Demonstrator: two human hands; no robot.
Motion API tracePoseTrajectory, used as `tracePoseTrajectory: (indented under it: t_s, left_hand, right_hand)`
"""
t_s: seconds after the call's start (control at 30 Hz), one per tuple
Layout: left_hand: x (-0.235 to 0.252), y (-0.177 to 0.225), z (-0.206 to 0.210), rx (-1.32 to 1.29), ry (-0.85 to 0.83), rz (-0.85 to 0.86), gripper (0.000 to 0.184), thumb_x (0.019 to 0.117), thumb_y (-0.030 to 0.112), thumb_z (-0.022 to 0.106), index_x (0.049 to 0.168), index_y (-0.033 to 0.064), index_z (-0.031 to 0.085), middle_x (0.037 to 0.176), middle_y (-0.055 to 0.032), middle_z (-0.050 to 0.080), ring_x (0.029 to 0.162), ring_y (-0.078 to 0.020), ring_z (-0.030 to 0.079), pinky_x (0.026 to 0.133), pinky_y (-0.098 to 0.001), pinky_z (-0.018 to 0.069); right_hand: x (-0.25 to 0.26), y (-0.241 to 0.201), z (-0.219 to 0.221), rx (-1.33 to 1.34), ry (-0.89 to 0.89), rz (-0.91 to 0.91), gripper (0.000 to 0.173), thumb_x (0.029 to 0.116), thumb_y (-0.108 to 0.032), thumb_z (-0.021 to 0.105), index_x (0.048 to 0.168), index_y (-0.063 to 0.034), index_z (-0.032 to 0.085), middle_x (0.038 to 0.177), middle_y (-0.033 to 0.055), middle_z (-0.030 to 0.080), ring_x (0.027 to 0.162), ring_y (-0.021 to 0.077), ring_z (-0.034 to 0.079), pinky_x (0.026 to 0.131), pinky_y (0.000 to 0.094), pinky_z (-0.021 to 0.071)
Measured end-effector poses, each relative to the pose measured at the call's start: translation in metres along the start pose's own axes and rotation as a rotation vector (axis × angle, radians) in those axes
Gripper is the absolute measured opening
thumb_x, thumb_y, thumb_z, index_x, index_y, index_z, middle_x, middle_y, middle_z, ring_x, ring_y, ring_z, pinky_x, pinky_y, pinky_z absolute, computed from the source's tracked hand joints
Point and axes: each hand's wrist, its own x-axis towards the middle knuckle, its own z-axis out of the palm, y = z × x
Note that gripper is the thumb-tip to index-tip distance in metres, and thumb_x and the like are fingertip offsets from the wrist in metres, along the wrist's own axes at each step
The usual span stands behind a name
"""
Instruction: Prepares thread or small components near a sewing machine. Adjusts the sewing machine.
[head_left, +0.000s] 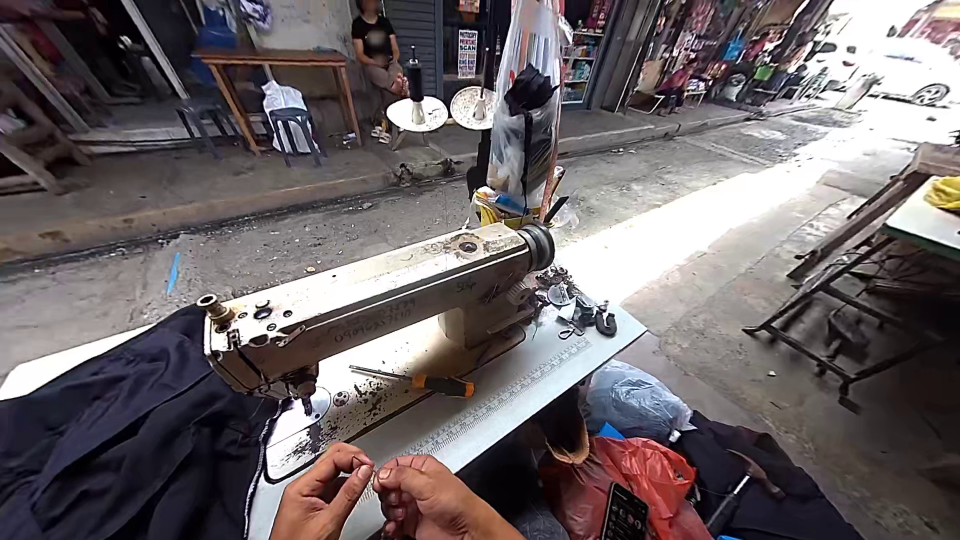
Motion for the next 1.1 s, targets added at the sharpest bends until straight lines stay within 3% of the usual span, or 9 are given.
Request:
tracePoseTrajectory:
  t_s: [0.13,0.3,0.47,0.73,0.77,0.83,0.9,0.97,1.1]
  left_hand:
    - [0.009,0.017,-0.005,0.020,-0.002,0.002,0.013,0.0905,0.005,0.067,0.090,0.0176,0.072,0.097,0.0090,0.069,0.083,-0.0024,0.067,0.071,-0.0193,0.0592]
    - [0.009,0.028,-0.007,0.047,0.000,0.001,0.013,0.0905,0.005,0.067,0.090,0.0173,0.072,0.097,0.0095,0.069,0.084,-0.0020,0.067,0.071,-0.0194,0.0593]
    - [0.005,0.039,-0.008,0.038,0.005,-0.067,0.019,0.0878,-0.007,0.061,0.088,0.0101,0.069,0.095,0.0081,0.069,0.083,-0.0019,0.067,0.071,-0.0201,0.0593]
    - [0.005,0.038,-0.025,0.232,0.057,-0.102,0.006,0.0881,-0.002,0.063,0.089,0.0019,0.068,0.094,0.0035,0.067,0.083,-0.0001,0.066,0.073,-0.0192,0.0591]
    - [0.011,0.031,-0.031,0.346,0.065,-0.087,0.006,0.0893,0.004,0.065,0.090,-0.0005,0.068,0.095,-0.0012,0.067,0.084,-0.0027,0.067,0.073,-0.0208,0.0594]
    - [0.030,0.014,-0.046,0.582,0.089,-0.071,0.022,0.0925,0.018,0.064,0.096,-0.0024,0.072,0.096,-0.0128,0.069,0.084,-0.0164,0.068,0.072,-0.0350,0.0591]
    - [0.045,0.019,-0.061,0.640,0.058,-0.173,0.026,0.0978,0.018,0.061,0.104,-0.0054,0.071,0.102,-0.0202,0.069,0.094,-0.0292,0.068,0.085,-0.0494,0.0553]
    - [0.058,0.023,-0.071,0.662,0.021,-0.245,0.027,0.0996,0.015,0.059,0.107,-0.0082,0.069,0.106,-0.0236,0.068,0.101,-0.0332,0.066,0.093,-0.0511,0.0524]
    - [0.077,0.012,-0.078,0.664,0.030,-0.429,0.029,0.1015,0.016,0.057,0.112,-0.0081,0.069,0.107,-0.0247,0.069,0.103,-0.0332,0.067,0.097,-0.0502,0.0502]
  right_hand:
    - [0.002,-0.007,0.006,-0.016,-0.029,-0.046,0.024,0.1042,-0.013,0.046,0.087,-0.0160,0.062,0.065,-0.0090,0.053,0.054,0.0009,0.049,0.056,0.0189,0.0473]
    - [-0.003,-0.009,0.005,-0.018,-0.036,-0.049,0.025,0.1041,-0.013,0.045,0.087,-0.0164,0.062,0.064,-0.0093,0.053,0.054,0.0008,0.050,0.056,0.0187,0.0469]
    - [-0.009,-0.011,0.009,-0.066,-0.027,-0.050,0.028,0.1038,-0.008,0.043,0.084,-0.0153,0.063,0.063,-0.0105,0.054,0.055,-0.0008,0.050,0.057,0.0180,0.0460]
    - [-0.009,-0.006,0.003,-0.090,0.005,-0.066,0.028,0.1051,-0.011,0.042,0.087,-0.0150,0.063,0.064,-0.0102,0.054,0.055,-0.0002,0.051,0.057,0.0186,0.0479]
    - [-0.008,-0.008,0.000,-0.125,0.034,-0.099,0.026,0.1050,-0.011,0.043,0.089,-0.0140,0.063,0.064,-0.0099,0.055,0.055,-0.0001,0.051,0.057,0.0188,0.0484]
    - [-0.007,-0.015,-0.006,-0.320,0.139,-0.266,0.020,0.1025,-0.009,0.048,0.094,-0.0090,0.066,0.069,-0.0098,0.058,0.057,-0.0014,0.052,0.059,0.0190,0.0488]
    - [0.000,-0.026,-0.010,-0.630,0.254,-0.512,0.014,0.0984,-0.008,0.057,0.098,0.0001,0.069,0.078,-0.0052,0.063,0.065,-0.0029,0.056,0.063,0.0177,0.0495]
    - [0.015,-0.035,-0.015,-0.829,0.368,-0.714,0.016,0.0959,-0.008,0.061,0.095,0.0045,0.070,0.079,-0.0011,0.066,0.069,-0.0028,0.058,0.065,0.0171,0.0514]
    - [0.032,-0.024,-0.028,-0.940,0.468,-0.801,0.019,0.0959,-0.008,0.058,0.091,0.0054,0.070,0.080,0.0000,0.066,0.070,-0.0056,0.058,0.066,0.0117,0.0493]
